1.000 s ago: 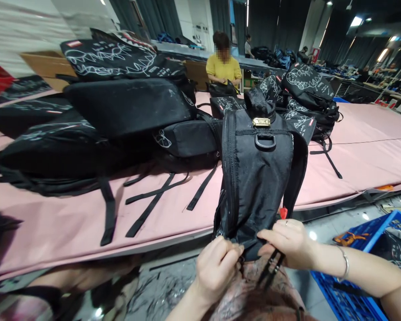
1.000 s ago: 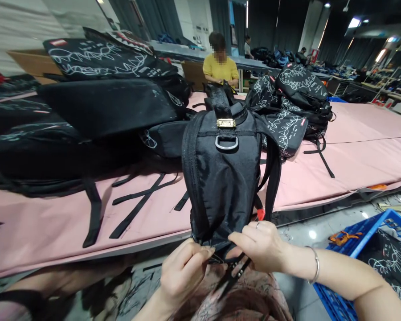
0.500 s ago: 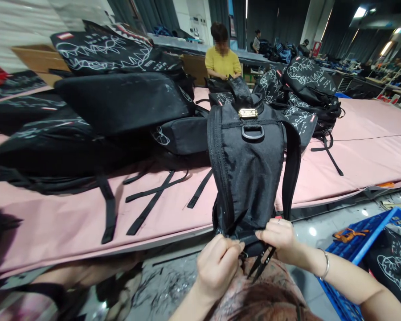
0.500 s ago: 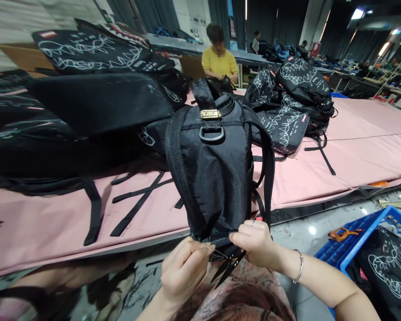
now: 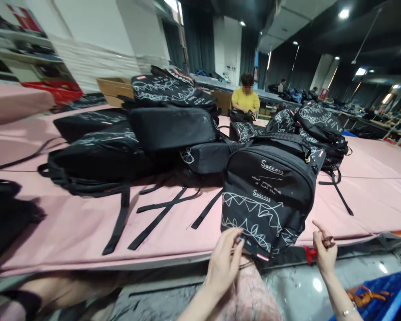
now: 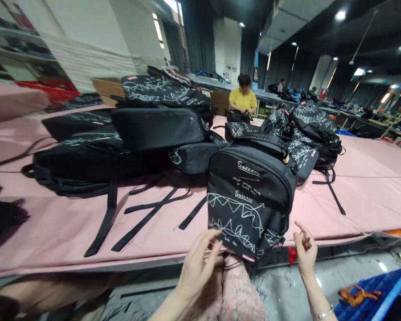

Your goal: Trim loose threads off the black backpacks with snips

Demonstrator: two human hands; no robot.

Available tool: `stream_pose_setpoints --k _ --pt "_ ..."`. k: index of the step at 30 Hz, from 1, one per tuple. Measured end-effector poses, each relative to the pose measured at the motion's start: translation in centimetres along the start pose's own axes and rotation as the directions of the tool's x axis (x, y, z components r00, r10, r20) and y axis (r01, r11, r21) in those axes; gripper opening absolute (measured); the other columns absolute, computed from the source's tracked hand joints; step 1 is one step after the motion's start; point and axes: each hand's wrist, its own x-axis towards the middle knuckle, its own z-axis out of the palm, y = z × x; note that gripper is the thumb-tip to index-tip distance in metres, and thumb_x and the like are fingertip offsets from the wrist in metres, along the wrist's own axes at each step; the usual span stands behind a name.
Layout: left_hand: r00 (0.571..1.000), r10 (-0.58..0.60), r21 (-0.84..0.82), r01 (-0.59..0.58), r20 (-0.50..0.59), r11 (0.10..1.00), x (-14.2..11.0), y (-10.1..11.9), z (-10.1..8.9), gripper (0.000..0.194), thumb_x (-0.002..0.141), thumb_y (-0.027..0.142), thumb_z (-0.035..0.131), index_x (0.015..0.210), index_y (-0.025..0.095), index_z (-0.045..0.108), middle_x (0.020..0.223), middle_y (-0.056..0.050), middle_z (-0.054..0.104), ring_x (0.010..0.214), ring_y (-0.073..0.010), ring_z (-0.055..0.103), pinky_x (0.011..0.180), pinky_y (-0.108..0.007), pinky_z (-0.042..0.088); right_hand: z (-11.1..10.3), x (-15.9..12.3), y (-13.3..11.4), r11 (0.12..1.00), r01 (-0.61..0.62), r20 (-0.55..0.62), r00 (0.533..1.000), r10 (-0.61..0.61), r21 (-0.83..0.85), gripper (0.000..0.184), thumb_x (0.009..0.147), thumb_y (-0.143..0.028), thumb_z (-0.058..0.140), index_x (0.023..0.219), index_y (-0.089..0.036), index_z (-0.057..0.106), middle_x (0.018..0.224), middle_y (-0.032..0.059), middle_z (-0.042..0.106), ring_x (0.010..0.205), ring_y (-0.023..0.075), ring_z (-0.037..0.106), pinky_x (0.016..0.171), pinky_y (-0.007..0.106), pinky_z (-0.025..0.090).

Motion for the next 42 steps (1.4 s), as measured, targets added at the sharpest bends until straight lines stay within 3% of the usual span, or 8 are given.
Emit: stream_pose_setpoints --k 4,10,15,20,23,27,34,42 --pt "0.95 -0.223 -0.043 0.219 -0.22 0.975 6.6 -5.7 0.2 0.05 0.084 0.031 0.048 0.129 0.017 0.033 0.128 -0.017 0.041 0.117 -0.026 0.044 0.093 -0.047 0.043 2.4 -0.4 -0.5 0.995 -0.027 0.108 0.994 0.016 0.095 0.056 0.077 -0.04 0.06 0.126 -0.015 0.048 0.058 -0.0069 0.03 0.046 0.0096 0.032 0.043 0.021 0.033" --pt "0.982 -0.184 -0.085 0.18 -0.045 0.98 10.1 -9.6 1.8 0.044 0.083 0.033 0.047 0.126 0.021 0.042 0.122 -0.01 0.054 0.114 -0.0225 0.051 0.095 -0.041 0.044 6.3 -0.2 2.5 0.997 -0.074 -0.023 0.997 0.074 0.013 0.068 0.07 -0.046 0.063 0.125 -0.008 0.048 0.059 -0.0058 0.038 0.052 0.0119 0.043 0.054 0.023 0.042" --pt "0.985 -0.157 -0.005 0.157 -0.075 0.988 2.8 -6.8 3.0 0.049 0.086 0.03 0.043 0.133 0.021 0.033 0.127 -0.014 0.048 0.12 -0.0253 0.044 0.099 -0.048 0.039 6.0 4.3 5.5 0.989 -0.15 -0.116 0.982 0.151 0.019 0.068 0.063 -0.049 0.062 0.115 -0.005 0.057 0.078 0.0084 0.065 0.072 0.0229 0.059 0.066 0.031 0.047" --pt "0.997 0.074 0.066 -0.074 0.002 0.995 -3.7 -3.2 2.2 0.05 0.085 0.019 0.045 0.133 0.024 0.034 0.126 -0.014 0.047 0.114 -0.0231 0.05 0.089 -0.038 0.048 6.0 8.3 5.4 0.992 -0.122 -0.093 0.988 0.125 0.029 0.065 0.069 -0.048 0.055 0.12 -0.006 0.054 0.112 0.0162 0.061 0.1 0.0298 0.057 0.083 0.036 0.046" --pt "0.994 0.087 0.143 -0.076 -0.073 0.987 -3.1 -2.6 0.9 0.042 0.083 0.021 0.049 0.124 0.021 0.043 0.119 -0.013 0.051 0.11 -0.024 0.051 0.089 -0.041 0.048 7.1 7.5 5.4 0.993 -0.122 0.0 0.993 0.122 0.009 0.061 0.074 -0.05 0.05 0.116 -0.006 0.058 0.113 0.0154 0.061 0.104 0.03 0.056 0.085 0.037 0.046" --pt "0.992 0.122 0.24 -0.126 0.029 0.963 0.2 -2.9 -0.5 0.017 0.082 0.027 0.052 0.097 0.019 0.058 0.092 -0.006 0.06 0.084 -0.0189 0.058 0.072 -0.034 0.051 8.7 4.2 6.0 0.995 -0.098 0.145 0.984 0.101 -0.026 0.059 0.074 -0.046 0.053 0.118 -0.008 0.057 0.115 0.0136 0.061 0.103 0.0271 0.058 0.086 0.036 0.048" --pt "0.987 0.159 0.244 -0.162 0.035 0.956 2.7 -2.4 -1.5 0.016 0.085 0.023 0.047 0.079 0.018 0.061 0.077 -0.003 0.061 0.073 -0.0153 0.053 0.067 -0.029 0.045 9.6 0.7 5.7 0.998 0.009 0.324 0.946 0.012 -0.065 0.048 0.071 -0.025 0.051 0.118 -0.018 0.058 0.096 0.0056 0.07 0.087 0.0242 0.065 0.078 0.041 0.052" --pt "0.924 0.382 0.255 -0.371 0.007 0.893 5.2 5.3 -2.7 0.011 0.085 0.019 0.048 0.078 0.017 0.057 0.074 -0.003 0.058 0.071 -0.0161 0.047 0.063 -0.031 0.036 9.9 -0.8 0.1 0.969 0.248 0.313 0.918 -0.242 0.023 0.026 0.088 -0.034 0.052 0.103 -0.015 0.06 0.101 0.0061 0.063 0.086 0.0204 0.061 0.074 0.036 0.052"
